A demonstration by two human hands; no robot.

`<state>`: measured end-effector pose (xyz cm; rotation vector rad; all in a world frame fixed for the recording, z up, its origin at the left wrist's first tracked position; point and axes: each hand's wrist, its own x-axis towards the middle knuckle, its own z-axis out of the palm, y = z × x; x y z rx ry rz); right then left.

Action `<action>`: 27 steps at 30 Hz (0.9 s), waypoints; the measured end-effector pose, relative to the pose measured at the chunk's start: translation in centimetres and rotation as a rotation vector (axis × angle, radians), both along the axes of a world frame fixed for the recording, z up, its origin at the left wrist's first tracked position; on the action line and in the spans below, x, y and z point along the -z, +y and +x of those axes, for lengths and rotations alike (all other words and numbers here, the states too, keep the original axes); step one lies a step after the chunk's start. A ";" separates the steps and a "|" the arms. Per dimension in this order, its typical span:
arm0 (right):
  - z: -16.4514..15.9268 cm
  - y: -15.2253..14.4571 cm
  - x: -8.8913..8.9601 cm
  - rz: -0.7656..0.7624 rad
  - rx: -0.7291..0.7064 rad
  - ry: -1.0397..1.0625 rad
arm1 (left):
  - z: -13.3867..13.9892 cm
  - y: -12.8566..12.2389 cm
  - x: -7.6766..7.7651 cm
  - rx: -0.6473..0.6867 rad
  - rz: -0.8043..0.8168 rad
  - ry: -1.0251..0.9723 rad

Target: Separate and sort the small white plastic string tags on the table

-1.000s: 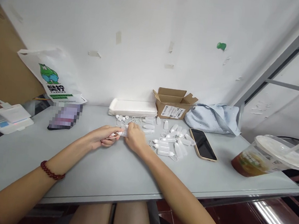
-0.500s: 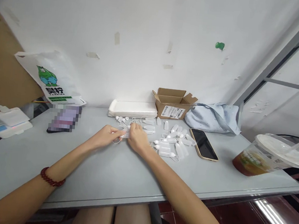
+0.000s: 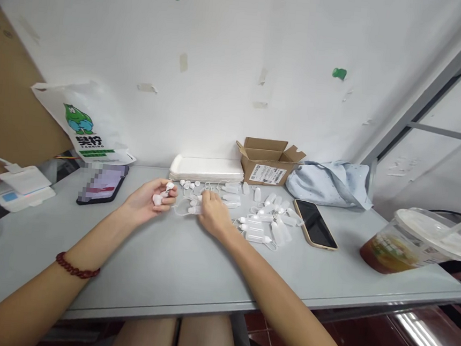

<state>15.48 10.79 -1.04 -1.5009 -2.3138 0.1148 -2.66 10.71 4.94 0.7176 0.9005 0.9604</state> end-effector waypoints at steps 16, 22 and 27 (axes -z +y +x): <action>-0.2 -0.6 -0.2 0.032 -0.159 0.008 | 1.3 -0.8 1.8 0.034 0.710 0.891; -0.3 -0.9 -0.4 0.002 -0.153 0.020 | 1.8 -1.3 1.9 0.096 0.809 1.003; -0.4 -0.9 -0.3 0.037 -0.171 0.016 | 2.3 -1.7 2.1 0.114 0.884 1.044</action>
